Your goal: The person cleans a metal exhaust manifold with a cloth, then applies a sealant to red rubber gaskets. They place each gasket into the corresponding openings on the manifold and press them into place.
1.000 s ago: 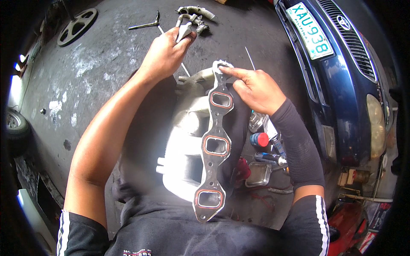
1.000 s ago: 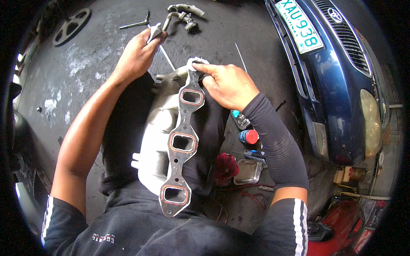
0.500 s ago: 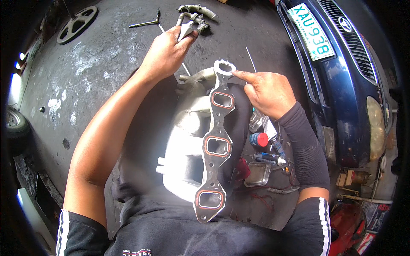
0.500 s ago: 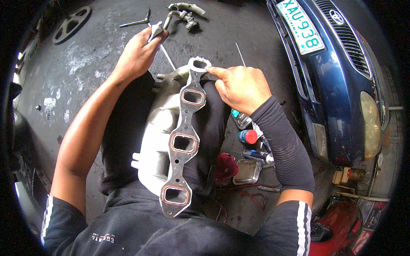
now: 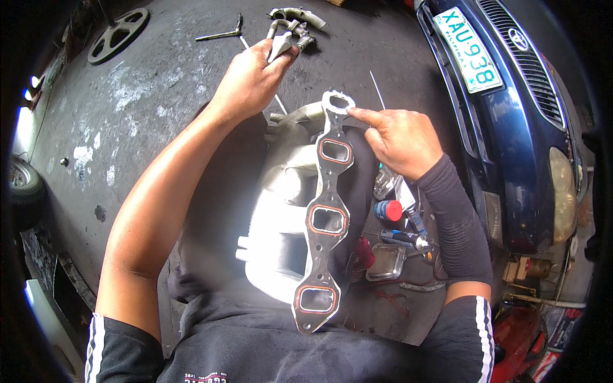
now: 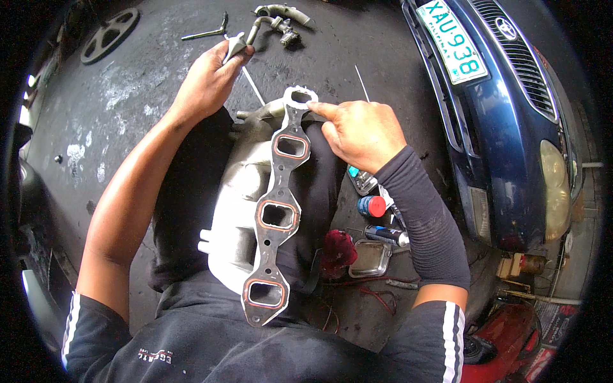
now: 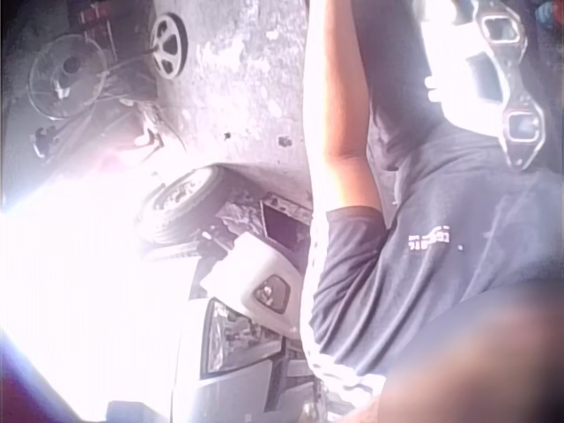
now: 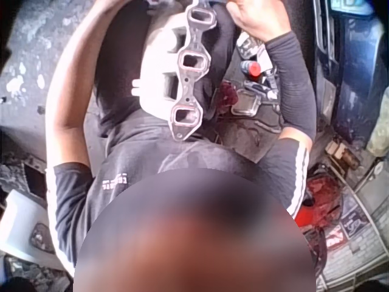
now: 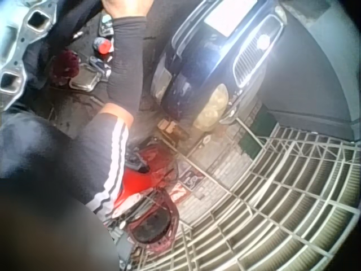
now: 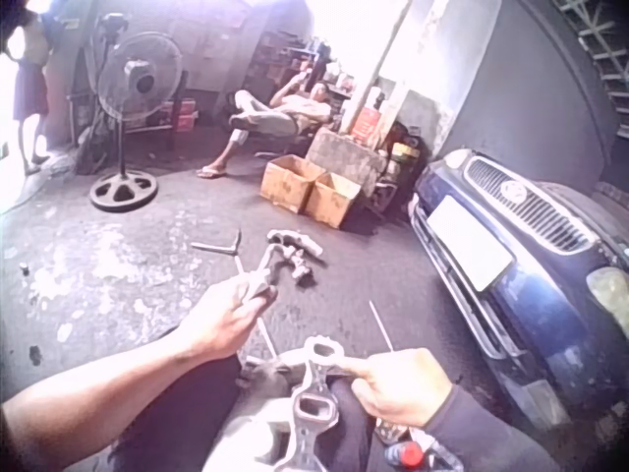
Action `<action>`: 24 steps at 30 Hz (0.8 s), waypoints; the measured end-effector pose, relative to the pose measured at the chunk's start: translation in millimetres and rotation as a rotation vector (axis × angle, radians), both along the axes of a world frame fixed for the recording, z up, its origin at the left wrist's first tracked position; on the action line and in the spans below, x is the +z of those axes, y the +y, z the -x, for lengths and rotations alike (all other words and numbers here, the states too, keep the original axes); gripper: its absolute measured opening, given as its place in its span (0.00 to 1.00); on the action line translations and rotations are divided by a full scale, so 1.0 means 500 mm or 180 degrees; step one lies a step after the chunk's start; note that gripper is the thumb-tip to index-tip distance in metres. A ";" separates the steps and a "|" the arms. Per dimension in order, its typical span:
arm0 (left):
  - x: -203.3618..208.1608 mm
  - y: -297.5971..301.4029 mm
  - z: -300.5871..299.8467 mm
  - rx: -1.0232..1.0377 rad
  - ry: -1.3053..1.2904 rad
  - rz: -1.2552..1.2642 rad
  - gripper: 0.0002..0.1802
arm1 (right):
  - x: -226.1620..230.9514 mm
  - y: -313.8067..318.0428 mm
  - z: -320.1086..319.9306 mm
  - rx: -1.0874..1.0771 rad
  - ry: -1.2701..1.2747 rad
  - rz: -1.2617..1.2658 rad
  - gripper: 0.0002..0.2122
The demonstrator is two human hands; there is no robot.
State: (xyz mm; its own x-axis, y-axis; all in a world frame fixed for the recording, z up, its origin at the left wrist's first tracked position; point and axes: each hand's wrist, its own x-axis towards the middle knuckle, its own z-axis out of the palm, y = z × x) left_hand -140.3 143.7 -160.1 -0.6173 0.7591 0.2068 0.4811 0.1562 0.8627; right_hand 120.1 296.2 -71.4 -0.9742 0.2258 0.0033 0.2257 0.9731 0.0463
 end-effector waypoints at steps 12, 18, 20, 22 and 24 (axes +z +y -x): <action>-0.002 0.002 0.001 -0.0010 0.0079 0.0011 0.26 | -0.002 -0.008 0.001 -0.0415 0.0154 0.0634 0.21; -0.017 0.007 0.001 0.0071 0.0265 -0.0318 0.28 | -0.006 0.013 0.031 -0.0608 0.0146 0.0716 0.22; -0.018 0.007 0.002 0.0060 0.0268 -0.0349 0.28 | -0.012 0.015 0.033 -0.0685 -0.0008 0.0683 0.22; -0.017 0.005 0.003 0.0056 0.0282 -0.0414 0.27 | -0.016 0.014 0.029 -0.0669 0.0053 0.0636 0.22; -0.015 0.004 0.004 0.0030 0.0242 -0.0387 0.27 | -0.015 0.012 0.021 -0.0662 0.0075 0.0707 0.22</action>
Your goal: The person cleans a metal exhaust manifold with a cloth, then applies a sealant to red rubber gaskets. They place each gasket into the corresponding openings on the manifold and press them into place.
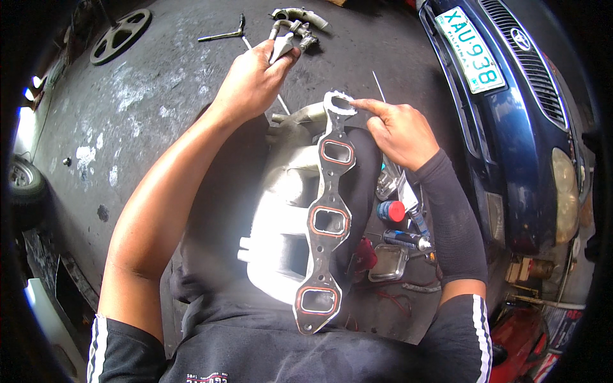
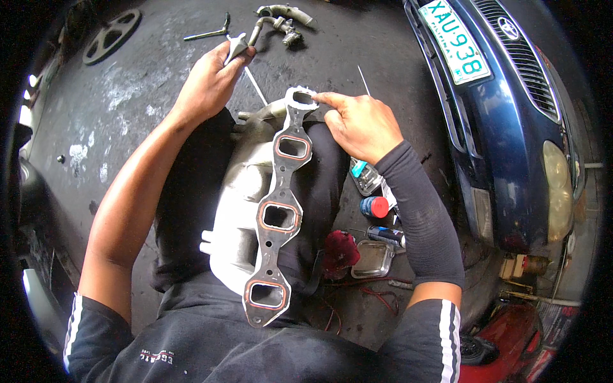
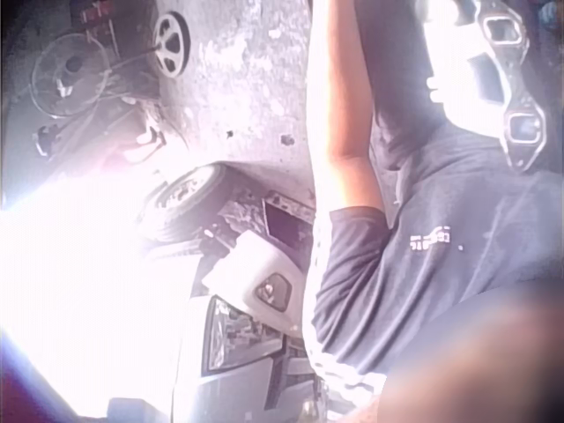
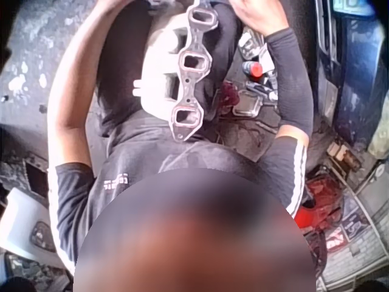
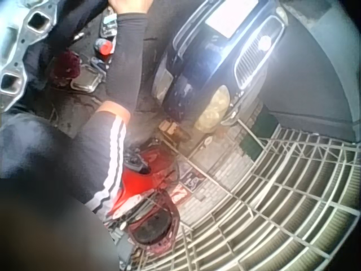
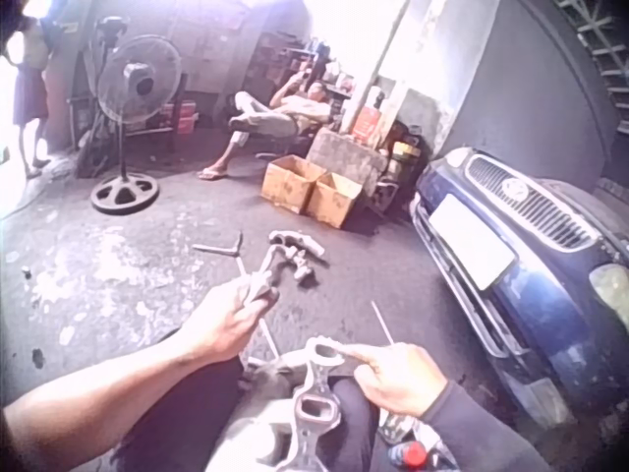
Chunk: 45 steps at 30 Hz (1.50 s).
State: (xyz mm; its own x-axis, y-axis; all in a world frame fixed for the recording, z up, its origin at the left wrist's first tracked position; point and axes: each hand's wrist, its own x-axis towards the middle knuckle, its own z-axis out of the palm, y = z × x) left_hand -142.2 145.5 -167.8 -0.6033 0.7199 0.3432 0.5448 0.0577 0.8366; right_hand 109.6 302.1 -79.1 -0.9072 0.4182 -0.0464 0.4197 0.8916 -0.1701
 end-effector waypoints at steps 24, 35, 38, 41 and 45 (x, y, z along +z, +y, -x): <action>0.002 0.002 -0.007 -0.0056 0.0148 -0.0017 0.25 | 0.000 -0.053 0.023 0.0106 0.0120 0.0338 0.22; 0.009 -0.009 -0.049 -0.0234 0.0841 0.0140 0.13 | 0.025 -0.037 0.081 -0.0047 0.1144 0.2925 0.23; 0.011 -0.009 -0.047 -0.0250 0.0925 0.0146 0.13 | 0.029 -0.049 0.084 -0.0130 0.1219 0.3266 0.23; 0.011 -0.011 -0.047 -0.0272 0.0930 0.0108 0.13 | 0.031 -0.055 0.086 -0.0062 0.1267 0.3517 0.22; 0.012 -0.011 -0.047 -0.0245 0.0898 0.0266 0.16 | 0.032 -0.062 0.081 0.0132 0.1251 0.3686 0.21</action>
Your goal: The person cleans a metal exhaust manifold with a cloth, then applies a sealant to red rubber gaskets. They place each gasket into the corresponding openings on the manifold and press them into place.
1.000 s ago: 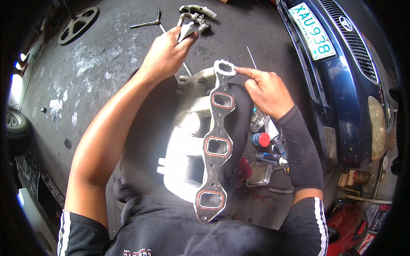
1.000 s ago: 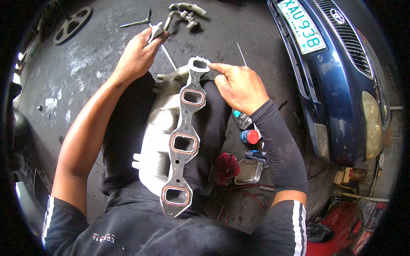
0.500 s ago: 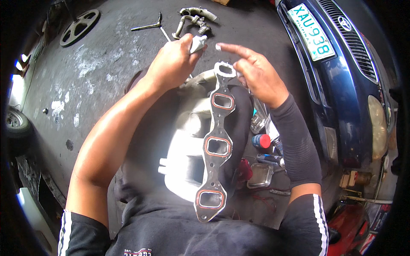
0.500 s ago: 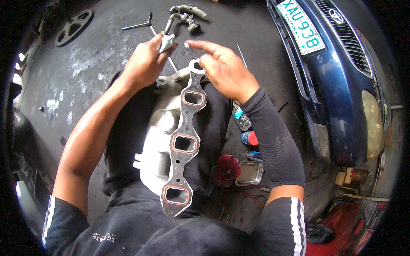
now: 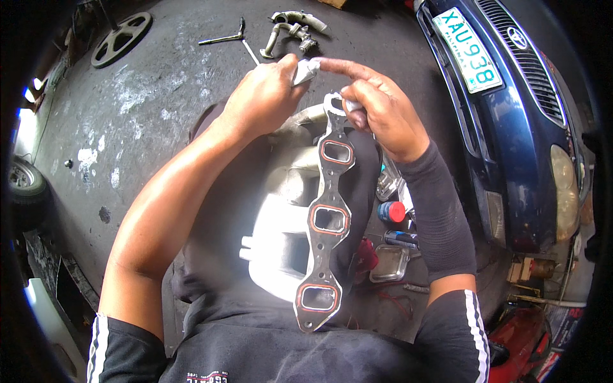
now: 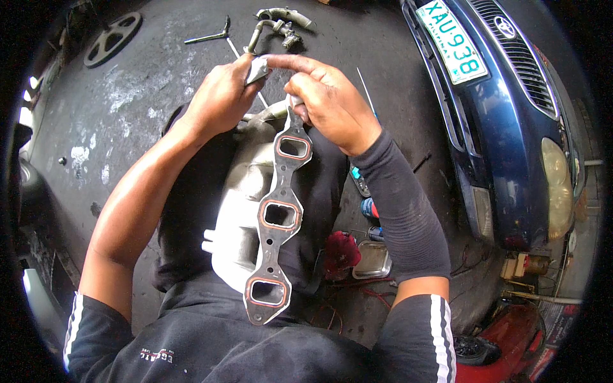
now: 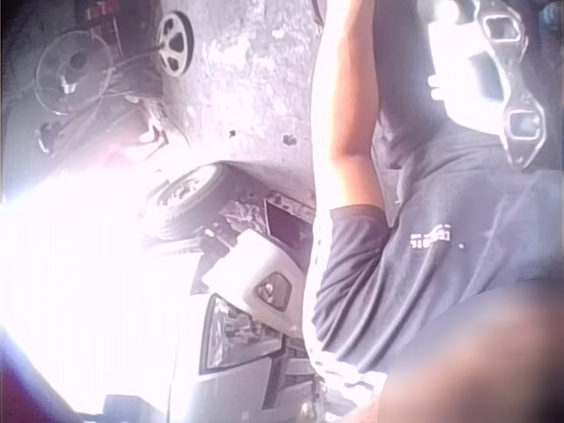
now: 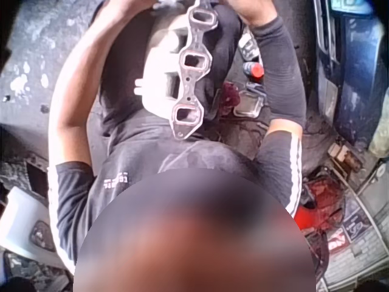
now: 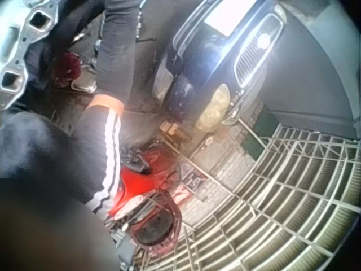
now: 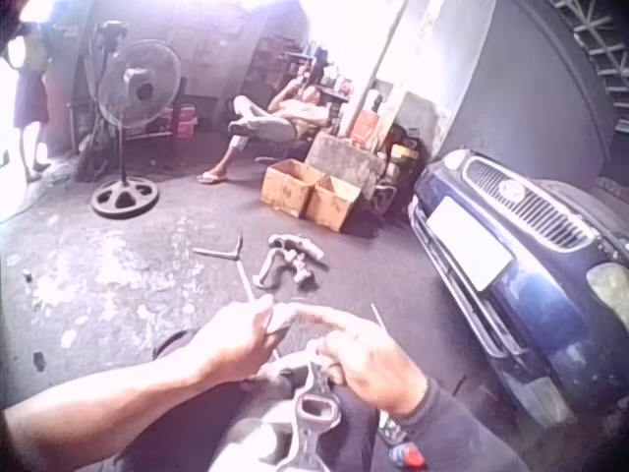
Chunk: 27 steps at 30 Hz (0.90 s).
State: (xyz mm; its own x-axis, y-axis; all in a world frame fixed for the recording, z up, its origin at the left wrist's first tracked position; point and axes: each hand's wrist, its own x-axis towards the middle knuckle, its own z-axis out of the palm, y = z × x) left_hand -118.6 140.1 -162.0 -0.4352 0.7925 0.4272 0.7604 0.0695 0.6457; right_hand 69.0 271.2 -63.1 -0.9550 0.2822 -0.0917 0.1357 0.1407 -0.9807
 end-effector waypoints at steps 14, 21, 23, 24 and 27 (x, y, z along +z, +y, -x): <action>0.005 -0.001 0.015 -0.0022 -0.0589 -0.0140 0.18 | -0.006 -0.050 -0.104 0.0051 -0.1288 -0.0677 0.26; 0.007 -0.005 0.013 0.0019 -0.0559 -0.0067 0.19 | 0.002 -0.063 -0.115 0.0122 -0.1207 -0.0633 0.24; 0.006 -0.003 0.015 0.0042 -0.0475 -0.0072 0.19 | 0.002 -0.068 -0.119 0.0125 -0.1251 -0.0624 0.24; 0.006 -0.003 0.015 0.0040 -0.0470 -0.0122 0.21 | 0.001 -0.069 -0.120 0.0148 -0.1282 -0.0680 0.24; 0.003 -0.001 0.017 0.0030 -0.0474 -0.0236 0.25 | -0.001 -0.068 -0.124 0.0256 -0.1372 -0.1113 0.24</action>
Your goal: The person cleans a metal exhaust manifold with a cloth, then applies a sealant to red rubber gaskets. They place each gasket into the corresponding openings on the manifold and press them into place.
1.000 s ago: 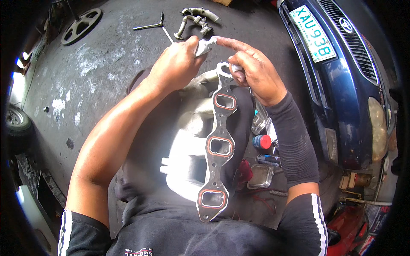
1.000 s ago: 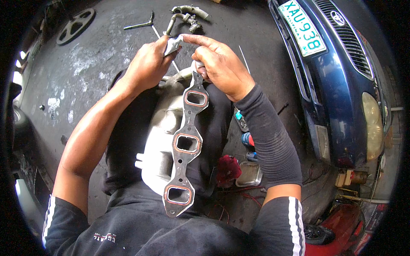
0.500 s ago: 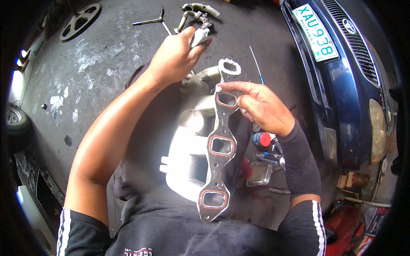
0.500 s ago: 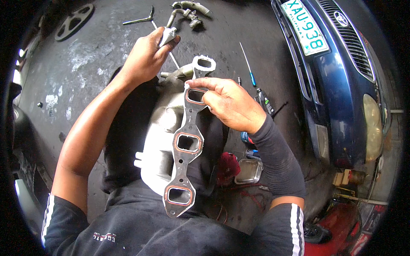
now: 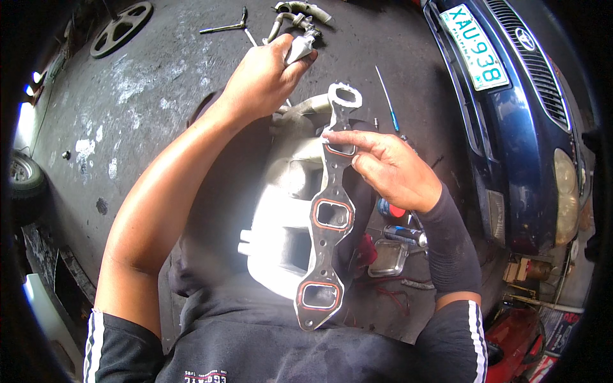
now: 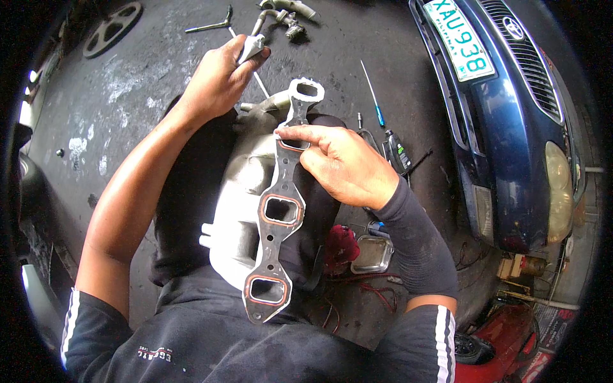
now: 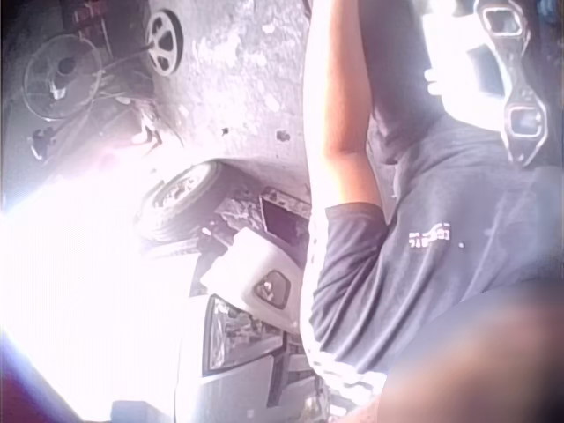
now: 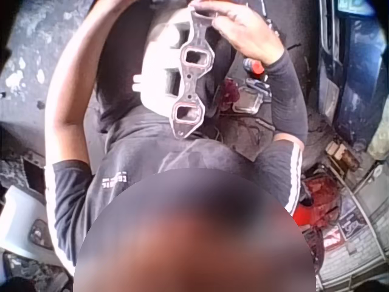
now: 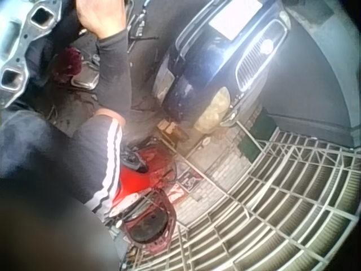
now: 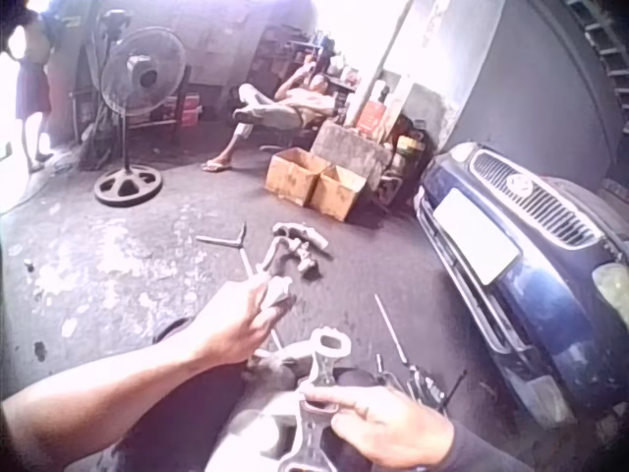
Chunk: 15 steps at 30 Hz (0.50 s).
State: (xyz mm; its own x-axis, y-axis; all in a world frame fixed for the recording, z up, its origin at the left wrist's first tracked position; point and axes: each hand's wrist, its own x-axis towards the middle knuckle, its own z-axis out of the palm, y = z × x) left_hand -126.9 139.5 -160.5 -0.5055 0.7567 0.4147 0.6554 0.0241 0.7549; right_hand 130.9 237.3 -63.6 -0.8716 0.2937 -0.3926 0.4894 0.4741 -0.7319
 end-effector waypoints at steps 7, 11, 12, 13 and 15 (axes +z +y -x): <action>0.002 0.000 -0.002 -0.0001 -0.0102 0.0126 0.25 | 0.014 -0.009 -0.013 0.0230 0.0062 -0.0449 0.24; 0.005 -0.002 -0.005 0.0023 -0.0054 0.0158 0.25 | 0.032 0.003 -0.003 0.0147 -0.0034 -0.0124 0.23; 0.005 -0.002 -0.005 0.0023 -0.0087 0.0173 0.25 | 0.034 0.009 0.002 0.0088 -0.0085 -0.0317 0.21; 0.005 -0.002 -0.006 0.0020 -0.0120 0.0189 0.25 | 0.033 0.016 0.009 0.0026 -0.0136 -0.0509 0.20; 0.005 -0.001 -0.005 0.0008 -0.0076 0.0210 0.25 | 0.027 0.024 0.019 0.0010 0.0012 -0.0800 0.19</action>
